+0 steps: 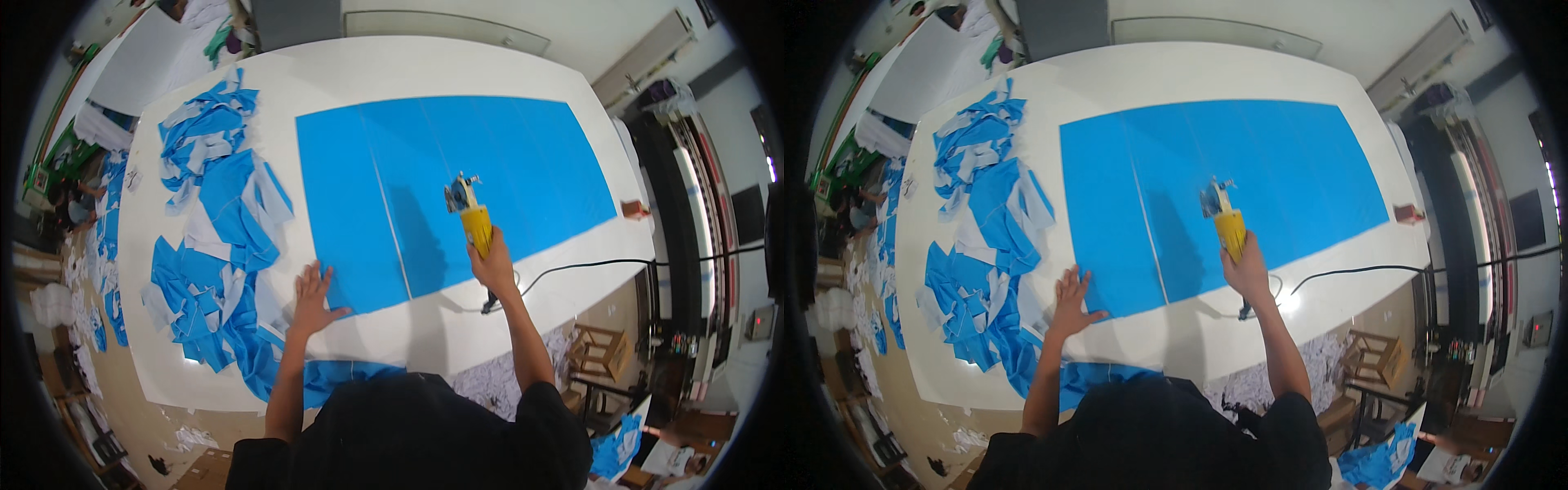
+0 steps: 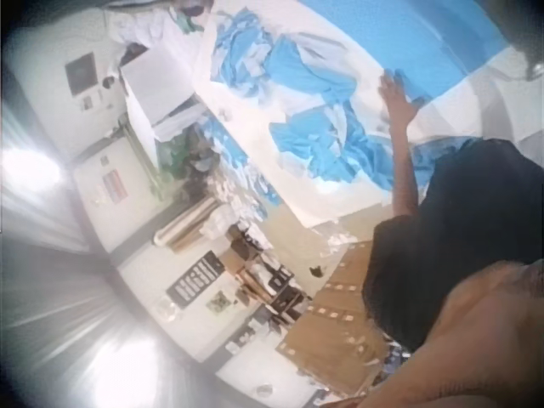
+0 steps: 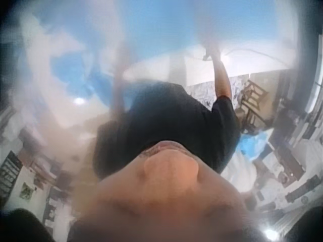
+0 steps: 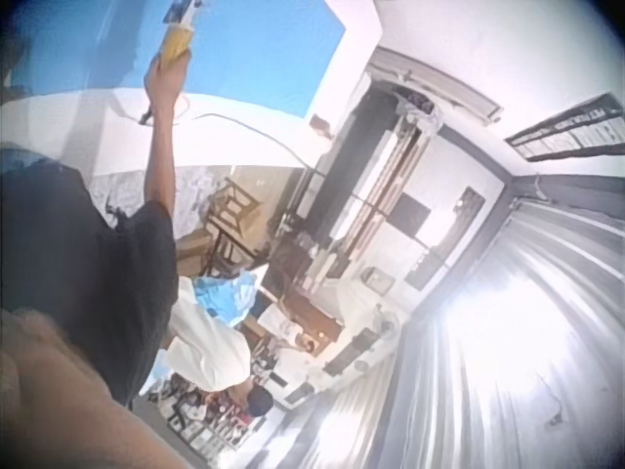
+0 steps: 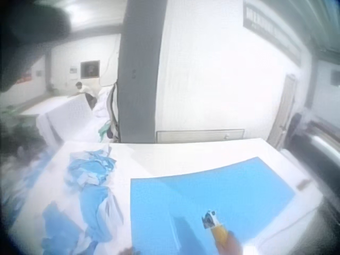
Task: The person uses a yellow electric rotary cutter to cut a large piece of blue fabric laid out on a white table. They guide the cutter along pre-marked lines to create straight cuts, separating the fabric into multiple rectangular pieces. The person periodically lifts and repositions the fabric to continue cutting along new lines.
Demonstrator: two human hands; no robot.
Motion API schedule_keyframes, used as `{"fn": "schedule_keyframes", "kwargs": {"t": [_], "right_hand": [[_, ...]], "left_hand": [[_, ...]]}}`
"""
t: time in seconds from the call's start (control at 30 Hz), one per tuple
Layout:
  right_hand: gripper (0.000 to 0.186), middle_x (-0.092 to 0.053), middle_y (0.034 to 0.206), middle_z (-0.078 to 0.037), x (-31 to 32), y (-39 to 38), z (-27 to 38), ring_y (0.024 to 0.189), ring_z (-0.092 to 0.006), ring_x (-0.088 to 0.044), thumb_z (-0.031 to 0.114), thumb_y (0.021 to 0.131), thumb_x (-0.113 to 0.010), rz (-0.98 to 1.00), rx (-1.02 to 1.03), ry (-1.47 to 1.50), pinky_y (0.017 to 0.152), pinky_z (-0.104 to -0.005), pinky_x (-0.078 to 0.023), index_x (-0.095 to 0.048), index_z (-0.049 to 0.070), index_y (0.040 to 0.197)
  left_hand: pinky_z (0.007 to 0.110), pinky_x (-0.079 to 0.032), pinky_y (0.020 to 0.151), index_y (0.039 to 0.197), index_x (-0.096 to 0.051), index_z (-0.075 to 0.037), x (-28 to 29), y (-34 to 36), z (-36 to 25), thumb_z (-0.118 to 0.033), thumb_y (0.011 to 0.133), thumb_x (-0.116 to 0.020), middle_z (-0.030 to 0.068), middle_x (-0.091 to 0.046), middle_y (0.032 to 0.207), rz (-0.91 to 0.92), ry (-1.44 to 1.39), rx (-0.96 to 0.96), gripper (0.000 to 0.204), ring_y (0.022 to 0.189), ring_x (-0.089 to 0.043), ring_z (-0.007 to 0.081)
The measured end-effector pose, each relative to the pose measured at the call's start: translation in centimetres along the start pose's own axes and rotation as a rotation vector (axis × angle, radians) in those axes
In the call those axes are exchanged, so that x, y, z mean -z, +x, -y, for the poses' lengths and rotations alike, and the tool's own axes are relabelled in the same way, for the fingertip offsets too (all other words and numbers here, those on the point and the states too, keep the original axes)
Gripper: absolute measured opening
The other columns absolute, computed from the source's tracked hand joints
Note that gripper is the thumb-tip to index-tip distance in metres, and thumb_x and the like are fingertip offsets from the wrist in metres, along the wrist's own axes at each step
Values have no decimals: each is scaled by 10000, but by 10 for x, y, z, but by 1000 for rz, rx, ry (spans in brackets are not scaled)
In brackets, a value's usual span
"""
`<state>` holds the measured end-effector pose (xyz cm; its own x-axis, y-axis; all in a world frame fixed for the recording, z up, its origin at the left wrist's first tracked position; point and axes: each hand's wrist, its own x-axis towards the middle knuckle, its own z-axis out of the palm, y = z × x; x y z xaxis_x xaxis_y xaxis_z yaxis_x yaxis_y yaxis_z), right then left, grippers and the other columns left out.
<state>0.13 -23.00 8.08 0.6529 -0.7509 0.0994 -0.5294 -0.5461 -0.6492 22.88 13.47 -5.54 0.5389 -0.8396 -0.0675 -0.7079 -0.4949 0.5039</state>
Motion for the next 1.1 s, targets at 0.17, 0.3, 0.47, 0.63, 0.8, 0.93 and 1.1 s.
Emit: {"fn": "schedule_keyframes", "kwargs": {"t": [0.17, 0.3, 0.47, 0.63, 0.8, 0.93, 1.1], "right_hand": [[594, -659, 1100, -350, 66, -131, -53, 995, -537, -655, 228, 921, -685, 78, -249, -82, 842, -546, -533, -419, -63, 1365], [603, -651, 1105, -351, 89, -199, -75, 991, -540, -653, 228, 915, -692, 118, -364, -130, 839, -545, -536, -416, -61, 1366], [635, -622, 1132, -354, 102, -231, -97, 1001, -547, -637, 229, 909, -699, 196, -359, -144, 831, -558, -531, -389, -60, 1383], [655, -578, 1177, -375, 98, -229, -116, 1006, -562, -622, 227, 921, -679, 269, -322, -129, 838, -566, -531, -355, -79, 1401], [636, -571, 1179, -380, 85, -214, -134, 993, -570, -620, 220, 923, -672, 230, -237, -139, 849, -571, -539, -346, -100, 1366], [593, -575, 1169, -371, 81, -191, -124, 975, -565, -628, 221, 922, -671, 237, -267, -104, 825, -578, -545, -359, -78, 1330], [573, -581, 1155, -361, 77, -163, -113, 961, -554, -639, 237, 923, -671, 313, -279, -99, 804, -588, -546, -359, -44, 1312]], "left_hand": [[684, -79, 1211, 1636, -272, -124, -4, 4, -17, -641, 746, -798, 256, -110, 1698, 3, 67, 61, 1156, 1558, -89, 491], [704, -77, 1200, 1631, -279, -111, -10, 35, -58, -715, 773, -741, 268, -99, 1694, -72, 138, 34, 1146, 1542, -89, 532], [776, -103, 1150, 1636, -289, -183, -36, 91, -120, -748, 712, -771, 248, -79, 1705, 63, 113, 36, 1186, 1526, -71, 577], [827, -81, 1111, 1640, -283, -250, -55, 103, -123, -782, 577, -831, 218, -48, 1719, 160, 222, 112, 1309, 1536, -33, 571], [817, -53, 1126, 1642, -272, -292, -49, 105, -131, -777, 510, -868, 191, -61, 1727, 201, 199, 146, 1369, 1548, -11, 548], [807, -42, 1137, 1642, -267, -314, -45, 106, -135, -743, 496, -895, 180, -57, 1730, 219, 200, 175, 1375, 1556, 6, 530], [800, -34, 1145, 1630, -281, -372, -43, 107, -139, -705, 493, -918, 181, -42, 1731, 208, 161, 185, 1345, 1557, 20, 527]]}}
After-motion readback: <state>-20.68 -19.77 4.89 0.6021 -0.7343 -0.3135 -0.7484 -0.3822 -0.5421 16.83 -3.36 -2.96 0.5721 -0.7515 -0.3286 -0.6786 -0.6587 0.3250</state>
